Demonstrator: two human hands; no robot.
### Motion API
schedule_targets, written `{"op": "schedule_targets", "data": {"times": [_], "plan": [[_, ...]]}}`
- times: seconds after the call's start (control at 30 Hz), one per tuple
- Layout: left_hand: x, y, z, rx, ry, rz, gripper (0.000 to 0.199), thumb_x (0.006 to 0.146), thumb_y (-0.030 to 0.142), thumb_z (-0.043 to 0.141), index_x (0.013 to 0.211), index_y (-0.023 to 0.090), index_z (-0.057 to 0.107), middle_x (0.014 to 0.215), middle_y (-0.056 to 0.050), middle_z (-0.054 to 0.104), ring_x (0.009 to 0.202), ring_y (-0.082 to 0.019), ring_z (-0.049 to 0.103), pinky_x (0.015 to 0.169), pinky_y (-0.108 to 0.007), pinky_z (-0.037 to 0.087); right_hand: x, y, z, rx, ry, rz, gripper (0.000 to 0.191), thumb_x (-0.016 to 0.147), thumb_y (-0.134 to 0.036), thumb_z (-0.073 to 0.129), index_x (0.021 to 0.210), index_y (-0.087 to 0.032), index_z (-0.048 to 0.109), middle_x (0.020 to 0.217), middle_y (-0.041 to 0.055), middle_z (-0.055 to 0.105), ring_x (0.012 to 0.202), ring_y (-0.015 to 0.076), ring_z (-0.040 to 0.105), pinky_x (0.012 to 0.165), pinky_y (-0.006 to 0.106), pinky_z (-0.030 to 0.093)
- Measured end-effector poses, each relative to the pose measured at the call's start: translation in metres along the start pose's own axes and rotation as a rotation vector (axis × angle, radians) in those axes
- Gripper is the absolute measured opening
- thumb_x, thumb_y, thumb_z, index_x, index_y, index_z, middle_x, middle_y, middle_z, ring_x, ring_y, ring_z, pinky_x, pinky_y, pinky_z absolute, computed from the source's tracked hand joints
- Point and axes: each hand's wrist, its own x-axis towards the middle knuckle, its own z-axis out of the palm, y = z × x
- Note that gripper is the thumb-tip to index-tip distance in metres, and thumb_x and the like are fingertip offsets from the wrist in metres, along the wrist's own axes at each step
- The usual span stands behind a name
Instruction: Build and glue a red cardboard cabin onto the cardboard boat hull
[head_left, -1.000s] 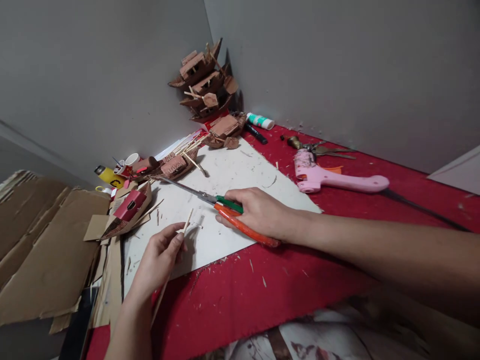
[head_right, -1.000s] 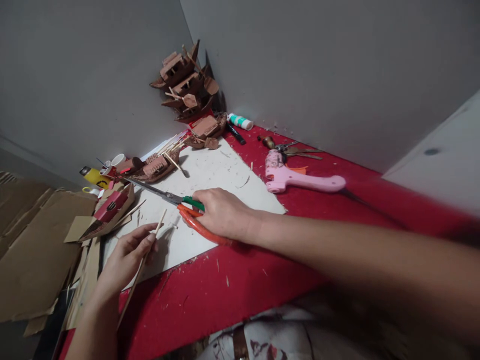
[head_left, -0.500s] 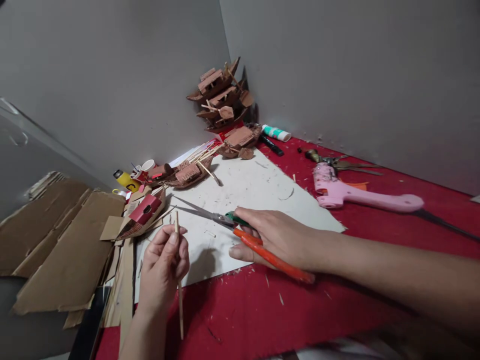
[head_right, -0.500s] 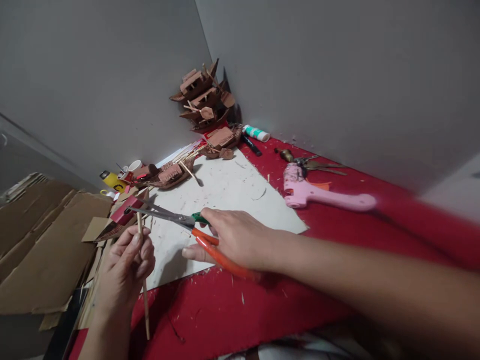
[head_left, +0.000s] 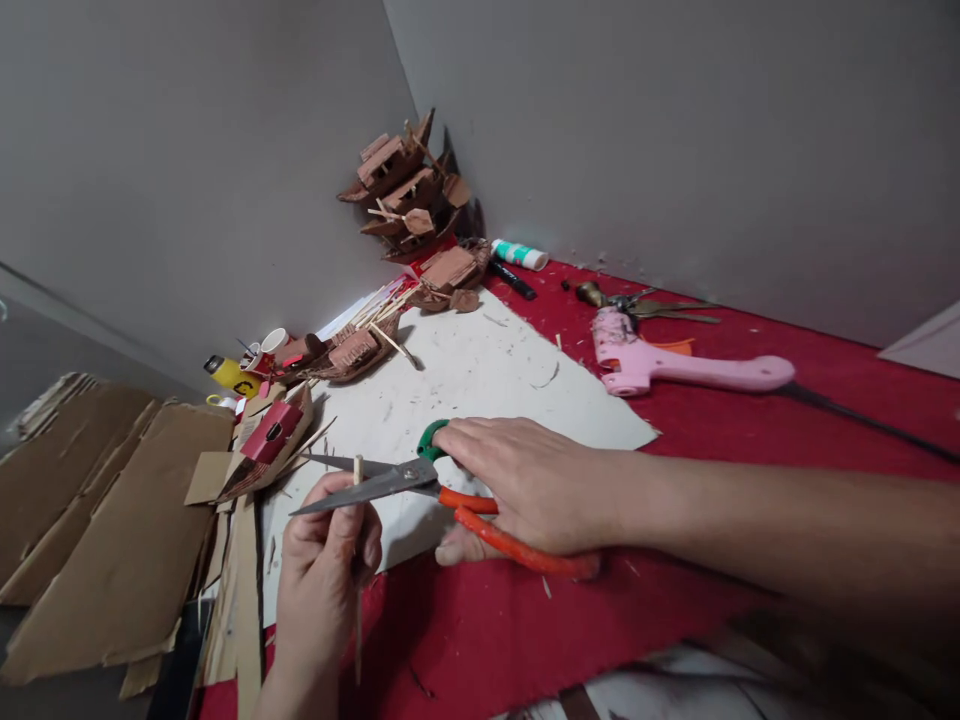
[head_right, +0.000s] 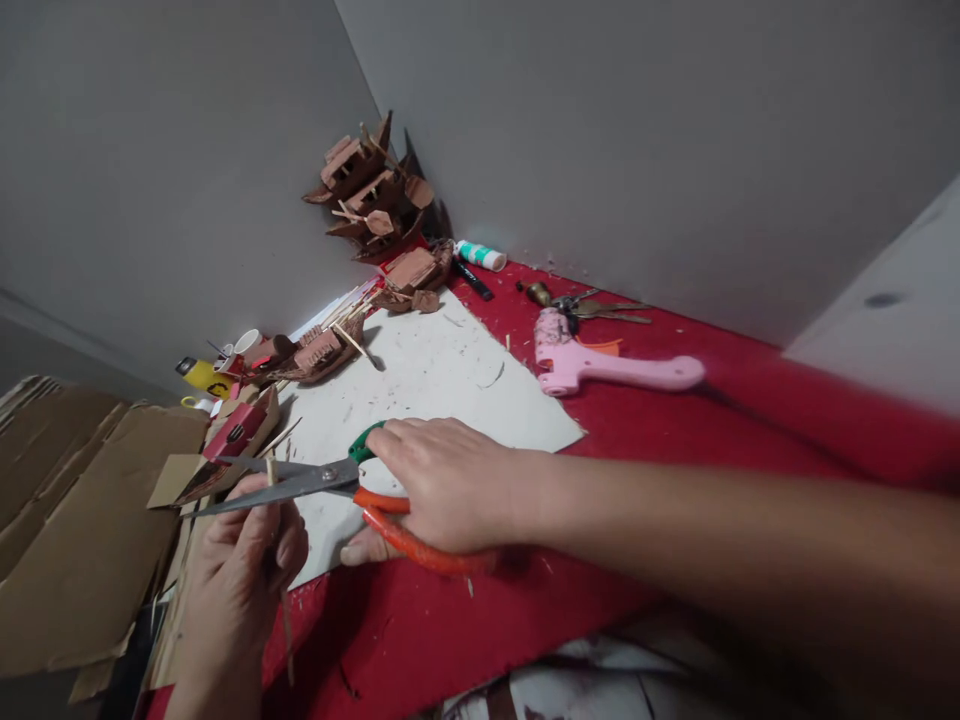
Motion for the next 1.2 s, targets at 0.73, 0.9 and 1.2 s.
{"op": "schedule_targets", "data": {"times": [0.73,0.9,1.2], "plan": [[-0.009,-0.001,0.008,0.112,0.057,0.166,0.011,0.085,0.028,0.067,0.09,0.019,0.07,0.055,0.007,0.034,0.047,-0.005,0.034,0.044,-0.015,0.032,-0.005,-0.004,-0.008,0.077,-0.047,-0.063,0.051,0.084,-0.064,0.051,0.098,-0.015,0.054,0.094,0.0107,0.06,0.084,0.0268,0.058,0.075,0.04,0.046],[-0.01,-0.002,0.007,0.134,0.053,0.127,0.012,0.085,0.03,0.067,0.086,0.018,0.069,0.055,0.007,0.034,0.047,-0.004,0.031,0.043,-0.014,0.029,-0.005,-0.007,-0.001,0.045,0.016,-0.002,0.03,0.081,-0.043,0.056,0.094,-0.016,0.053,0.092,0.0108,0.063,0.082,0.028,0.062,0.071,0.039,0.047],[-0.009,-0.005,0.008,0.166,0.11,0.081,0.024,0.082,0.038,0.07,0.072,0.017,0.061,0.057,0.006,0.031,0.049,-0.005,0.027,0.043,-0.015,0.026,-0.007,-0.011,-0.006,-0.01,-0.009,0.037,0.031,0.08,-0.044,0.055,0.092,-0.016,0.056,0.087,0.0124,0.067,0.075,0.0298,0.065,0.063,0.037,0.046]]}}
